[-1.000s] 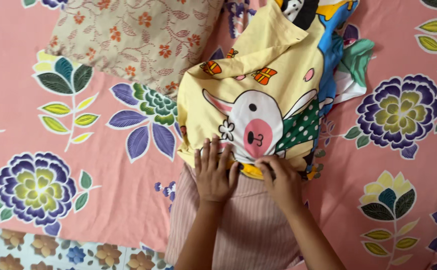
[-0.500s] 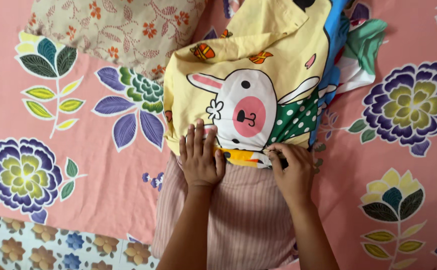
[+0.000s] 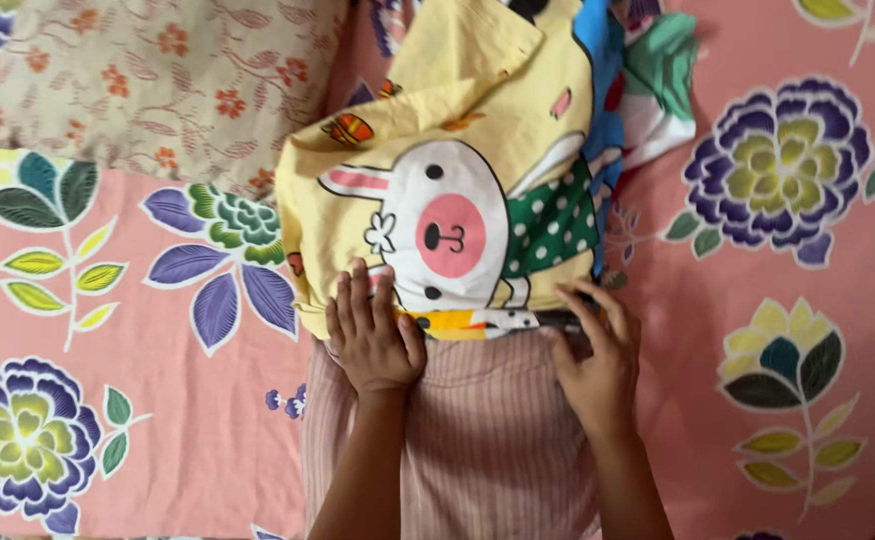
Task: The person places a pillow on a bed, then inserts it into a pillowcase with a cartoon rabbit print. They adjust the fabric around the pillow and smooth the surface. The person repeats the process with a second pillow and a different pillowcase.
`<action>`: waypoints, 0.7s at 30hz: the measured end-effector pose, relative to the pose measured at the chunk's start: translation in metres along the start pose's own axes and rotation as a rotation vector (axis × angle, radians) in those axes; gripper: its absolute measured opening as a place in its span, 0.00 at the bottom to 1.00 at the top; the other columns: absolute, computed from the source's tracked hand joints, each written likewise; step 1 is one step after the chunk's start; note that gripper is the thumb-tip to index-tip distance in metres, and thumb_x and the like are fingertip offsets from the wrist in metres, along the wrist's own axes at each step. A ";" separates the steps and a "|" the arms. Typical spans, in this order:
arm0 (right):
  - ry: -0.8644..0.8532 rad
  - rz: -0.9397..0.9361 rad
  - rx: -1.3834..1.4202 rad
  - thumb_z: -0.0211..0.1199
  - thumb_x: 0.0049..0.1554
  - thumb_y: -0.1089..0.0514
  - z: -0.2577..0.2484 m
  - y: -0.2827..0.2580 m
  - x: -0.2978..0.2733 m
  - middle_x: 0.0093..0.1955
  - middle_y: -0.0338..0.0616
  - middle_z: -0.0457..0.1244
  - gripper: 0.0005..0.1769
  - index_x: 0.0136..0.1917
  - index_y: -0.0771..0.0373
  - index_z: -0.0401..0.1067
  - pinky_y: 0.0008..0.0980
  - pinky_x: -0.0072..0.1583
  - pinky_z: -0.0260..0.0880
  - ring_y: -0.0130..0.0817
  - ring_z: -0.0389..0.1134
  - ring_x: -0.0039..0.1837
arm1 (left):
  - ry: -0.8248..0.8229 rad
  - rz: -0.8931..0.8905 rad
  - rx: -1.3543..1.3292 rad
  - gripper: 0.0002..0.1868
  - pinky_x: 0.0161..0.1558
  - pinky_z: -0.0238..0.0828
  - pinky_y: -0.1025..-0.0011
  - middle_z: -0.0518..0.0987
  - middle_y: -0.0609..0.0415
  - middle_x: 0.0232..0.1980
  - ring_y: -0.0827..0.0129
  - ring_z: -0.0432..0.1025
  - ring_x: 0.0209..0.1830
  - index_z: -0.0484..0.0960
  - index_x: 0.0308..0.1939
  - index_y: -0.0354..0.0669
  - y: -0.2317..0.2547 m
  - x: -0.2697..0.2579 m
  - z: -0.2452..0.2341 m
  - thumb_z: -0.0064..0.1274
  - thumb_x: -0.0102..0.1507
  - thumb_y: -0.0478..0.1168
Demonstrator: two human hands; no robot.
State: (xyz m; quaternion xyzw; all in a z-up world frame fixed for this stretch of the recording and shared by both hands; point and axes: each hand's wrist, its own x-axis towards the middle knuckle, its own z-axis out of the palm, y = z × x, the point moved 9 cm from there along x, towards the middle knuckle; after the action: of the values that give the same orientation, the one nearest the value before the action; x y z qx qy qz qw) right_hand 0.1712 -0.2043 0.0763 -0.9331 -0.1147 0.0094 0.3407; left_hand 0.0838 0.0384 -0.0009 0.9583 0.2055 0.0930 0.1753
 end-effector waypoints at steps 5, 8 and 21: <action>-0.006 0.144 0.048 0.63 0.57 0.69 0.014 0.042 -0.015 0.61 0.41 0.70 0.15 0.56 0.56 0.77 0.35 0.52 0.69 0.40 0.69 0.57 | -0.026 0.020 0.001 0.31 0.79 0.40 0.47 0.61 0.43 0.81 0.46 0.53 0.82 0.67 0.75 0.47 -0.002 -0.002 0.005 0.35 0.69 0.49; 0.034 0.119 0.009 0.64 0.58 0.69 0.013 0.044 -0.023 0.51 0.42 0.68 0.15 0.57 0.56 0.78 0.38 0.55 0.70 0.41 0.69 0.51 | -0.022 0.011 0.004 0.30 0.80 0.41 0.48 0.61 0.43 0.81 0.47 0.54 0.82 0.68 0.74 0.48 -0.002 -0.001 0.005 0.35 0.69 0.50; -0.074 0.008 0.000 0.72 0.49 0.61 0.002 0.029 -0.030 0.51 0.45 0.67 0.21 0.56 0.59 0.72 0.40 0.54 0.68 0.44 0.67 0.54 | -0.001 0.030 -0.004 0.30 0.79 0.40 0.48 0.62 0.44 0.80 0.48 0.53 0.82 0.69 0.74 0.48 0.000 0.003 0.003 0.35 0.68 0.50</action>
State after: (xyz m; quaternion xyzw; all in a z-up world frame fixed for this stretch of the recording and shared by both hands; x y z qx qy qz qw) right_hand 0.1479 -0.2307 0.0541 -0.9326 -0.1234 0.0454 0.3360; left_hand 0.0870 0.0388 -0.0035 0.9610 0.1906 0.0958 0.1760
